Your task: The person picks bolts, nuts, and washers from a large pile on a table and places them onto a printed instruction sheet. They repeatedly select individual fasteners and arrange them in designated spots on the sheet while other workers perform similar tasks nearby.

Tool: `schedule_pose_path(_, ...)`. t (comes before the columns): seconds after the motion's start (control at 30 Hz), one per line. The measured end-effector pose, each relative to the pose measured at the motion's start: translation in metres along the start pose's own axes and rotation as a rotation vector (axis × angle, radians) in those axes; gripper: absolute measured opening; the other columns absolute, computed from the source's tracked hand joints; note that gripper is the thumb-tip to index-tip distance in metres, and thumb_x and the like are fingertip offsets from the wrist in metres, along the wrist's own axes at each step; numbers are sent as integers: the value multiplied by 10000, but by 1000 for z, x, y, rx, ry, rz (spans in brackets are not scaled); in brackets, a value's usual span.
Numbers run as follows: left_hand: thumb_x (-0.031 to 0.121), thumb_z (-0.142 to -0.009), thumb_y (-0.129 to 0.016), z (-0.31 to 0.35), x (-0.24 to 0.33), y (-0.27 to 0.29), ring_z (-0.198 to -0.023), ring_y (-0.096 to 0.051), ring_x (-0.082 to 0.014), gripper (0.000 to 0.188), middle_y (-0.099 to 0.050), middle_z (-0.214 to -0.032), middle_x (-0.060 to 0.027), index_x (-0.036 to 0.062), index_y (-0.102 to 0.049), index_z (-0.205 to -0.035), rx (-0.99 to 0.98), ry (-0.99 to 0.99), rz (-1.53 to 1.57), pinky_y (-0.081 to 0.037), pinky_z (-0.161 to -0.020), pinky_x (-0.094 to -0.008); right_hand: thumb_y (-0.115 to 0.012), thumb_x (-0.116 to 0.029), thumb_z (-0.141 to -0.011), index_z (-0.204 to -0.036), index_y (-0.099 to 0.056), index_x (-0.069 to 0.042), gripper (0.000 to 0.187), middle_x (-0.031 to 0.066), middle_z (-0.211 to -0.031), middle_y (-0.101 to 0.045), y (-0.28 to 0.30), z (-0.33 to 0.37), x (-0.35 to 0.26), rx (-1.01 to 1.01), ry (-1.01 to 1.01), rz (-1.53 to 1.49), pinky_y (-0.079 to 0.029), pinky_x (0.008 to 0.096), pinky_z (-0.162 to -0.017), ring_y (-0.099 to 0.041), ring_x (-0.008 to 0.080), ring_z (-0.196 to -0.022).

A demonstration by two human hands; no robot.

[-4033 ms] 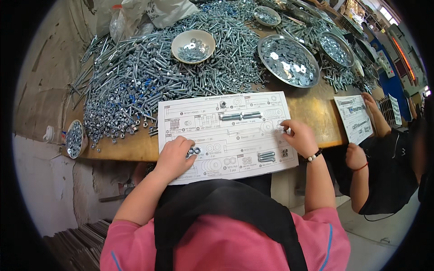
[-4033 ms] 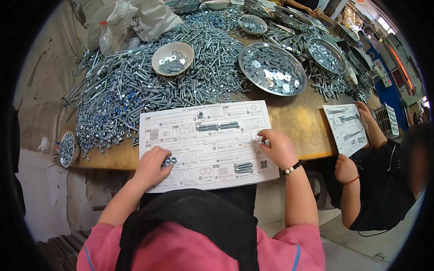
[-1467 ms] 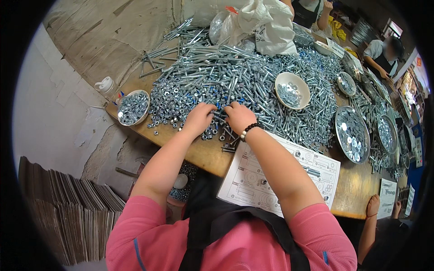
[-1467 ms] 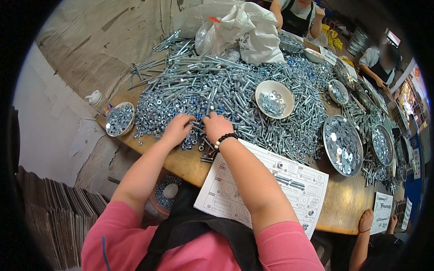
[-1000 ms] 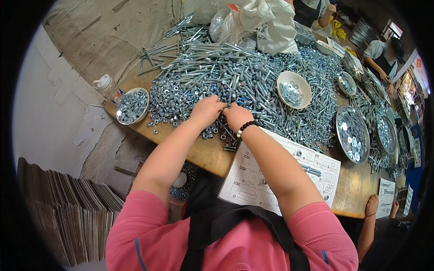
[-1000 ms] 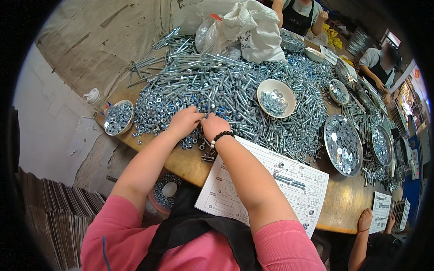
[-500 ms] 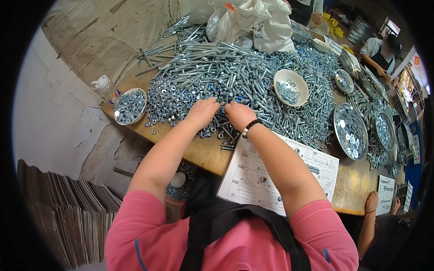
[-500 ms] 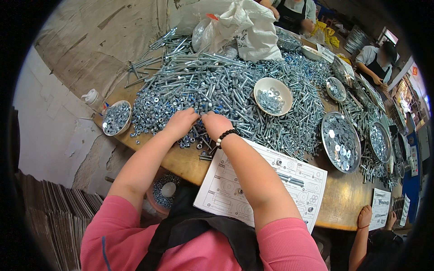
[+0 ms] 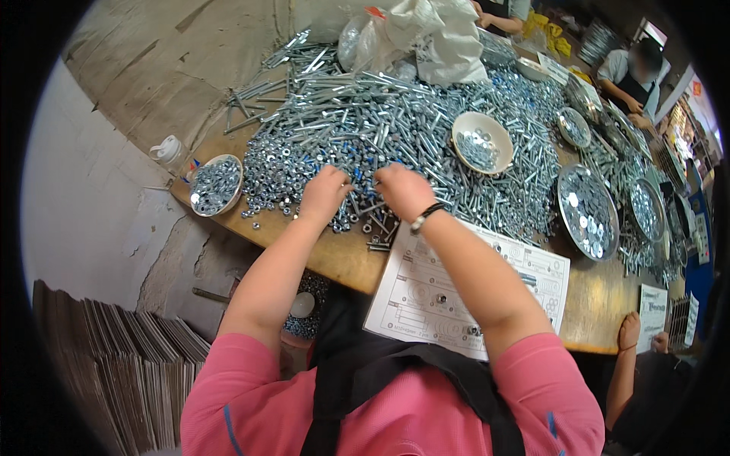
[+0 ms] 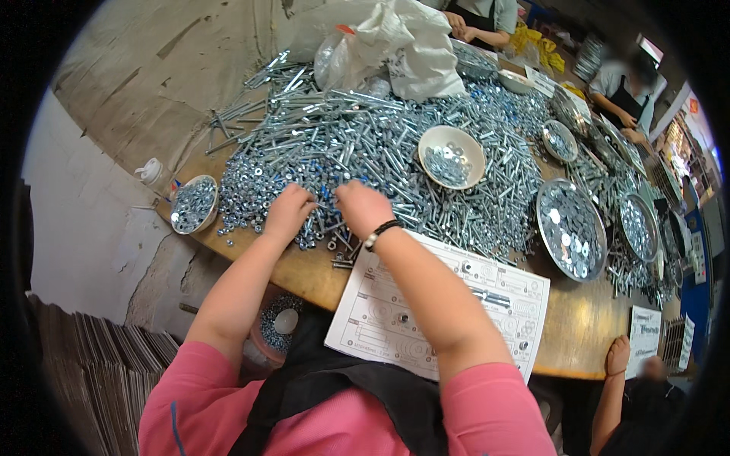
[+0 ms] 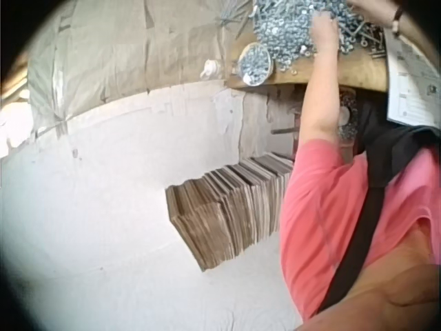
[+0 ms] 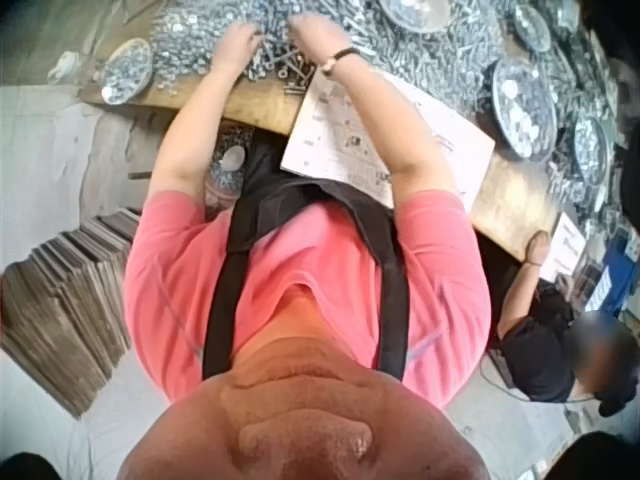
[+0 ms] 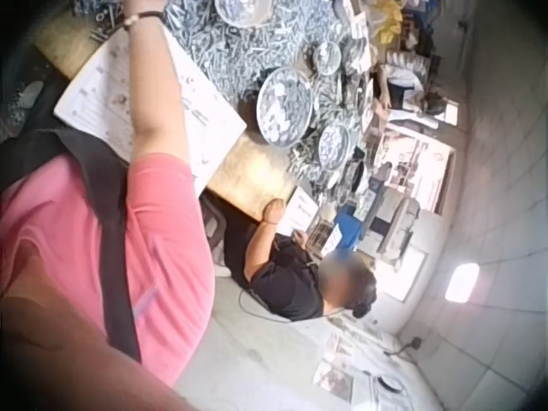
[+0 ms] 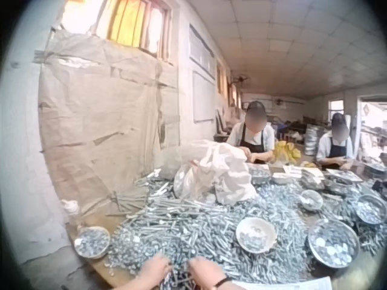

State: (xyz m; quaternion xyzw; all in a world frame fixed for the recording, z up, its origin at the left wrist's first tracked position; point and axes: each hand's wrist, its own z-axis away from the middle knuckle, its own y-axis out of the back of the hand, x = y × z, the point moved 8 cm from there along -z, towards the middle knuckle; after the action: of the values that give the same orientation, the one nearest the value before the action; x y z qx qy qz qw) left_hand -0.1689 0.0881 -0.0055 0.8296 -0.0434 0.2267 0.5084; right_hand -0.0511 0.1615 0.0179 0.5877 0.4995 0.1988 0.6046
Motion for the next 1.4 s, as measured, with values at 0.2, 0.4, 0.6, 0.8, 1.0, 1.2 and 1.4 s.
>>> schedule_pose_path(0.2, 105, -721, -651, 16, 73, 1, -806, -538, -243, 94, -549, -819, -84, 40, -609, -773, -7, -83, 338, -437, -714, -334, -585, -215, -785, -857, -646, -71, 172, 121, -840, -615, 57, 93, 84, -9, -235, -214, -465, 386, -689, -577, 295, -789)
schedule_pose_path(0.4, 181, -737, -643, 46, 178, -49, -778, -552, -255, 126, -545, -828, -68, 81, -615, -807, -254, -319, 401, -457, -681, -340, -582, -215, -783, -825, -647, -98, 141, 95, -820, -605, 51, 170, 96, -46, -423, 37, -476, 386, -647, -585, 290, -763)
schedule_pose_path(0.6, 169, -719, -664, 65, 205, -86, -754, -562, -269, 149, -549, -831, -84, 71, -599, -810, -401, -355, 342, -457, -669, -368, -606, -208, -766, -865, -579, -85, 160, 100, -777, -602, 44, 186, 95, 10, -441, 118, -482, 385, -608, -593, 285, -713)
schedule_pose_path(0.8, 145, -715, -676, 51, 194, -99, -754, -554, -267, 174, -569, -837, -94, 41, -590, -824, -483, -168, 360, -452, -678, -342, -661, -245, -723, -836, -560, -69, 233, 97, -771, -583, 44, 191, 90, 50, -404, 177, -484, 372, -591, -590, 267, -719)
schedule_pose_path(1.0, 126, -672, -713, 58, 212, -89, -834, -555, -267, 313, -554, -927, -112, 40, -554, -927, -551, -219, 466, -457, -748, -335, -681, -228, -687, -750, -605, -70, 187, 85, -791, -543, 57, 204, 87, 66, -310, 248, -488, 342, -614, -570, 243, -756)
schedule_pose_path(1.2, 114, -652, -718, 59, 219, -104, -908, -556, -290, 407, -557, -969, -118, 54, -521, -1003, -555, -257, 380, -456, -778, -362, -645, -187, -698, -699, -609, -77, 117, 82, -766, -538, 47, 208, 89, 73, -280, 303, -489, 337, -608, -574, 239, -737)
schedule_pose_path(1.4, 81, -672, -684, 61, 219, -98, -899, -565, -283, 357, -571, -962, -118, 54, -538, -997, -589, -266, 361, -461, -777, -350, -574, -120, -708, -679, -593, -82, 51, 77, -740, -531, 45, 211, 88, 111, -263, 308, -489, 341, -592, -578, 236, -719)
